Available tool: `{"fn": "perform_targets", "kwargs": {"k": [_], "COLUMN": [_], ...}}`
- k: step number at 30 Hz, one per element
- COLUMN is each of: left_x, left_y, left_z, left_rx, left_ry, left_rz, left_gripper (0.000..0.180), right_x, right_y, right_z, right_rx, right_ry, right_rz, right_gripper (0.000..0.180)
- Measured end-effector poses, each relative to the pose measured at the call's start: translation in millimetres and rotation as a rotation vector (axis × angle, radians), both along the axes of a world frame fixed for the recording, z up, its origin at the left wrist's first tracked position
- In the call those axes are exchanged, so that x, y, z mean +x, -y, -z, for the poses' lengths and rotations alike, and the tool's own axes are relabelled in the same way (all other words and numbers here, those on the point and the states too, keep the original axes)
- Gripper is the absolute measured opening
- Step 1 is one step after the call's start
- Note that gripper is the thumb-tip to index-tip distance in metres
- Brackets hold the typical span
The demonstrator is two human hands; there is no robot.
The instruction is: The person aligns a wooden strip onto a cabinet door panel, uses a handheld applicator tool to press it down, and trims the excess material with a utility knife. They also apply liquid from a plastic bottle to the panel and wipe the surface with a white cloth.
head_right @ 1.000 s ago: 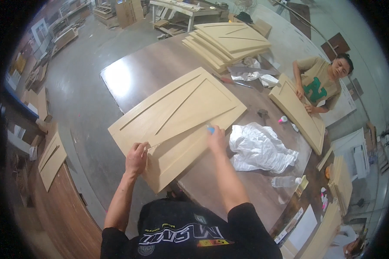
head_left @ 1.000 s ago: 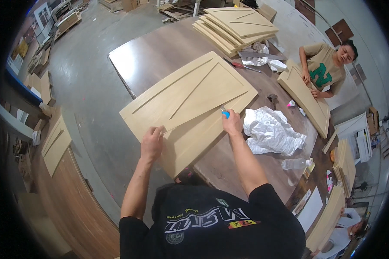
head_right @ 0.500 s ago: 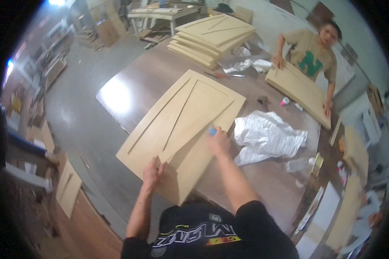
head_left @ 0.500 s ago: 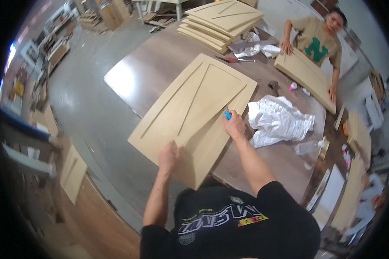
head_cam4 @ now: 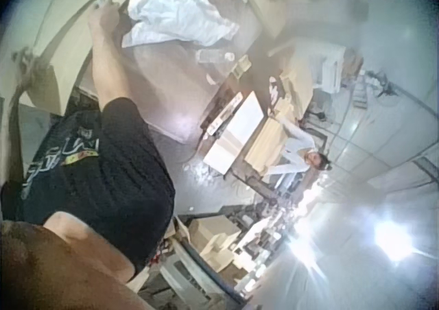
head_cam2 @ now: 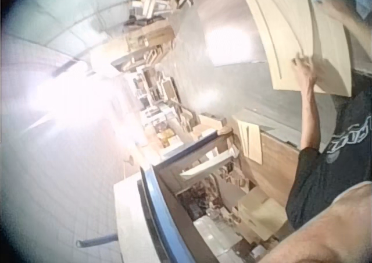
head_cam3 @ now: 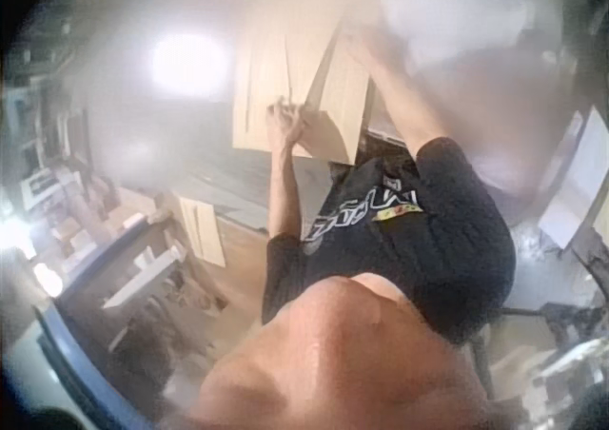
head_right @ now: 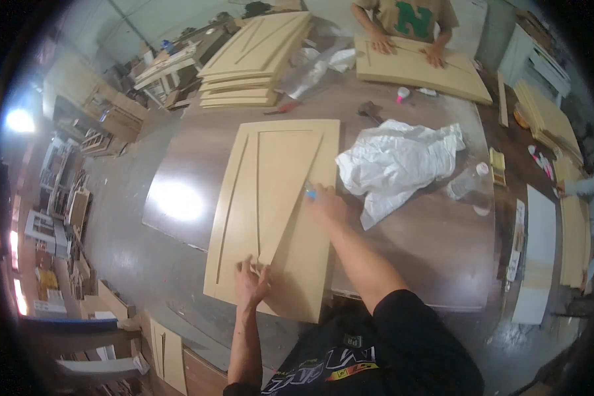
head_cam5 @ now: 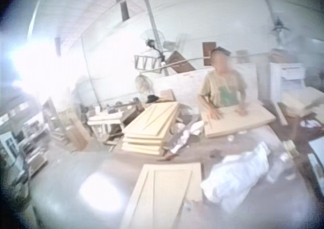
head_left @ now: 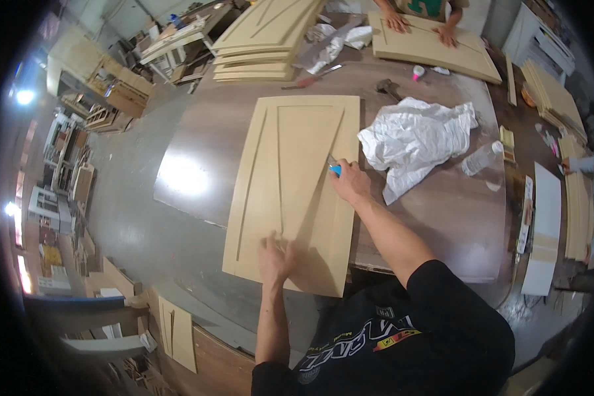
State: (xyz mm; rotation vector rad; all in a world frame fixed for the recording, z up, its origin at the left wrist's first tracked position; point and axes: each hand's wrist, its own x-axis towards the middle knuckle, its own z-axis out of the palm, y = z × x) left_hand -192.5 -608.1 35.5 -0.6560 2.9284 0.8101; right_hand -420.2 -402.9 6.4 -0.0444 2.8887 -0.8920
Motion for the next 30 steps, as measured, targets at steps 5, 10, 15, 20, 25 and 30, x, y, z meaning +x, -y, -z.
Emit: {"fn": "perform_targets", "kwargs": {"k": [5, 10, 15, 20, 25, 30], "left_x": [-98, -189, -192, -191, -192, -196], "left_y": [-9, -32, -31, -21, 3, 1], "left_z": [2, -11, -33, -35, 1, 0], "left_rx": [-0.013, 0.055, 0.145, 0.127, 0.103, 0.170], "left_ry": [-0.154, 0.141, 0.184, 0.298, 0.130, 0.124], "left_rz": [0.231, 0.192, 0.328, 0.404, 0.463, 0.455], "left_gripper": [0.065, 0.076, 0.078, 0.078, 0.082, 0.084], "right_x": [10, 28, 13, -13, -21, -36], "right_y": [14, 44, 53, 51, 53, 49], "right_z": [-15, -10, -8, 1, -13, 2], "right_rx": [0.001, -0.008, -0.029, 0.023, -0.044, -0.008], "right_ry": [0.048, -0.029, -0.036, -0.046, -0.029, -0.178], "right_rz": [0.069, 0.201, 0.396, 0.417, 0.398, 0.419], "right_gripper": [0.042, 0.049, 0.047, 0.046, 0.042, 0.038]}}
